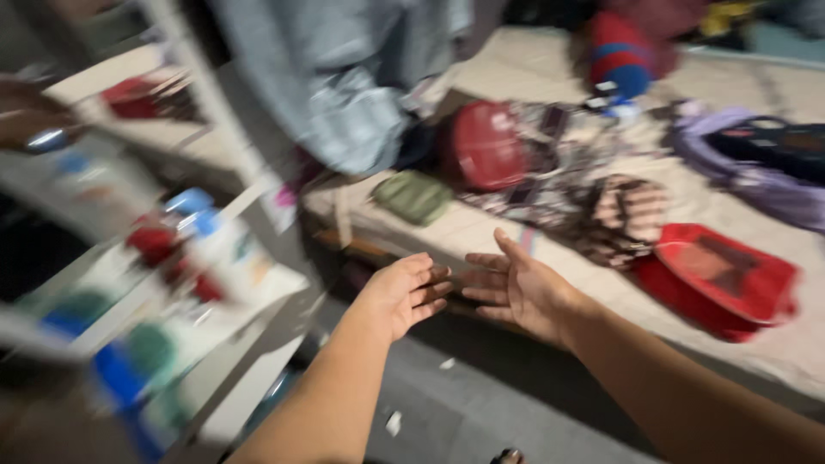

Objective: The person packs several small pouches and a dark pouch into a large floral tote bag on a bed, then places the tote on a cabinet. The person then removes a dark pouch from a purple backpack and places it on a shelf, and finally places the purple backpack on the cabinet.

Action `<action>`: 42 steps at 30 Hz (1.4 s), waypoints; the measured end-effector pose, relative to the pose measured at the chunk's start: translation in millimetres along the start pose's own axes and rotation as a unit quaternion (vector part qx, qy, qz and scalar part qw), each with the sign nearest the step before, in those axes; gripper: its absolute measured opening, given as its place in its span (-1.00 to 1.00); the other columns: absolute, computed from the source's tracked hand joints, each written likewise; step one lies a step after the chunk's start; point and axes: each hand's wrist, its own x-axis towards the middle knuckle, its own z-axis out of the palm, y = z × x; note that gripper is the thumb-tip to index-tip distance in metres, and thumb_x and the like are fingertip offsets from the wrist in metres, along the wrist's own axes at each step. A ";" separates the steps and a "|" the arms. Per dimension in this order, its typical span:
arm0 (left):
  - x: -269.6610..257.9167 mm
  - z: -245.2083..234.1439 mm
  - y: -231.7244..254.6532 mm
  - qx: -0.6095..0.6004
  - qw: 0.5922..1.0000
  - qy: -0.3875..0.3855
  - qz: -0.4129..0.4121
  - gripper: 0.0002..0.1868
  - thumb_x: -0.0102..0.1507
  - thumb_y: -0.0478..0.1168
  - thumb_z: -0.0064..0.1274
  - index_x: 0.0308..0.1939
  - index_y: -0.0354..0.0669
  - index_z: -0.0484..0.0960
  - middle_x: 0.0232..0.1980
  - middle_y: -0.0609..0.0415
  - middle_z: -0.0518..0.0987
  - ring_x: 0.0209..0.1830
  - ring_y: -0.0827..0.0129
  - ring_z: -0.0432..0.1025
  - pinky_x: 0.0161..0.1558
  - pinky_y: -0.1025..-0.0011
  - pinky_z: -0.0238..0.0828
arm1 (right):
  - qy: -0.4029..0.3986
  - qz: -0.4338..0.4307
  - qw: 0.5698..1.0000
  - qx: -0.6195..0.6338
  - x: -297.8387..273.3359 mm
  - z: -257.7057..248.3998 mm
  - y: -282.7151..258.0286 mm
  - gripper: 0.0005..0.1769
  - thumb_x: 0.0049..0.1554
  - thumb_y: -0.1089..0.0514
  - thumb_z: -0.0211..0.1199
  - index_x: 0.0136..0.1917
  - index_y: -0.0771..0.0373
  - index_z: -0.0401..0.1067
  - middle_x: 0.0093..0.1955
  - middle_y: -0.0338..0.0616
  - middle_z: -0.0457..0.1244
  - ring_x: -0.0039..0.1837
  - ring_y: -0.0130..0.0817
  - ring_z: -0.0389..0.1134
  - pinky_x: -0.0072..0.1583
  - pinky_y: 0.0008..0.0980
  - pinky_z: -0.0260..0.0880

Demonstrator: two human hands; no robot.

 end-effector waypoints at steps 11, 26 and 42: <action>130.9 164.3 -16.4 0.075 0.995 -0.054 -0.040 -0.67 0.31 -0.07 0.05 0.13 -0.05 0.52 -0.02 0.10 0.65 -0.02 0.28 0.52 -0.07 0.28 0.45 | 0.169 -0.035 0.985 0.011 -52.0 -168.7 -22.5 -0.39 0.22 -0.18 -0.01 0.41 0.15 0.36 0.38 -0.10 0.36 0.41 -0.17 0.35 0.38 -0.10 0.32; 387.5 163.7 -57.7 -0.068 0.980 0.040 -0.183 -0.79 0.35 -0.29 -0.04 0.01 -0.35 0.51 -0.01 -0.10 0.61 0.06 0.11 0.55 0.13 0.11 0.51 | 0.322 -0.011 0.939 0.119 -60.8 -256.6 -65.3 -0.53 0.23 -0.10 0.08 0.34 0.05 0.41 0.24 -0.25 0.35 0.32 -0.22 0.38 0.33 -0.11 0.35; 498.7 136.3 -80.0 0.000 0.958 0.144 -0.246 -0.72 0.30 -0.01 -0.03 -0.07 -0.09 0.56 -0.09 0.10 0.58 -0.12 0.27 0.40 -0.04 0.18 0.37 | 0.382 0.005 0.920 0.089 48.4 -303.4 -139.4 -0.51 0.25 -0.06 0.04 0.37 0.11 0.41 0.30 -0.17 0.37 0.31 -0.20 0.40 0.28 -0.12 0.34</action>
